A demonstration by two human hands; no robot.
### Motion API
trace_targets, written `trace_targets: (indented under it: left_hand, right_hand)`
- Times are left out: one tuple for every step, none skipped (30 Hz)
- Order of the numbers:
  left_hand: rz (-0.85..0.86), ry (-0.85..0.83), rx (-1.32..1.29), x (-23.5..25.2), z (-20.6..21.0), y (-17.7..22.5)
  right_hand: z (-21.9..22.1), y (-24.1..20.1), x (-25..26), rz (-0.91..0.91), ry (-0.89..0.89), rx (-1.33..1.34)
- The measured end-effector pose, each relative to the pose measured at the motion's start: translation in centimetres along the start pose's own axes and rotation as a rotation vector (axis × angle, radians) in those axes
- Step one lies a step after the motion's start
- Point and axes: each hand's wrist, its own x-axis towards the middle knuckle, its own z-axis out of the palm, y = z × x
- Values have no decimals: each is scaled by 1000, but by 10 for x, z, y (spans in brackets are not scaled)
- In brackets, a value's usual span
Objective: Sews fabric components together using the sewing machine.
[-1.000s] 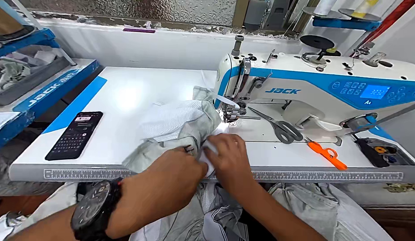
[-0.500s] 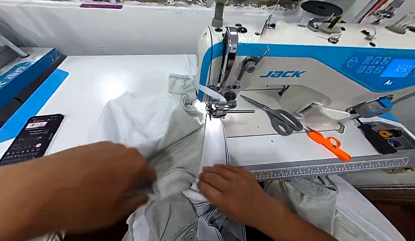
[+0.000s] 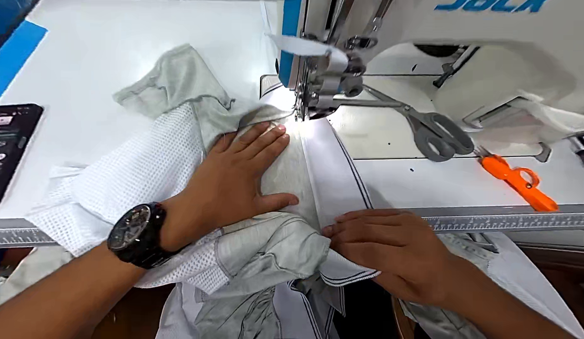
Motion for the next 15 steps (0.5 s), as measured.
trace_targets:
  left_hand:
    - [-2,-16,-10,2,-1,-2]
    - [-4,-27,-20,4,-1,-5]
    - [-3,-28,-21,7,0,-9]
    - [7,-25,-22,11,0,-14]
    - [22,-28,-18,15,0,-19]
    - [37,-32,-16,19,-1,-23]
    - [45,-43,-12,23,-2,-27]
    - [48,-51,-10,26,-3,-29]
    - [48,-57,-7,28,-5,-32]
    - [49,-57,-5,31,-6,-33]
    - [53,-54,-5,33,-7,-35]
    - [59,-50,-5,36,-7,-37]
    - [64,-44,-6,40,-7,-40]
    - [65,-38,-11,43,-7,-44]
    - [58,-41,-16,46,-6,-47]
  right_hand:
    - [2,3,-2,1,3,-3]
    - [3,6,-2,1,10,-4]
    - [4,9,-1,-1,18,-6]
    - [5,12,0,-6,23,-11]
    - [5,14,3,-14,25,-12]
    - [4,17,5,-24,23,-15]
    - [3,20,8,-30,20,-15]
    - [1,22,10,-33,12,-18]
    - [0,24,13,-31,5,-26]
    - [-1,26,15,-29,2,-31]
    - [-2,27,18,-25,0,-42]
    - [-3,29,20,-16,-4,-53]
    - [-5,31,23,-5,-9,-60]
    - [-6,33,26,5,-15,-63]
    - [-7,35,29,10,-24,-62]
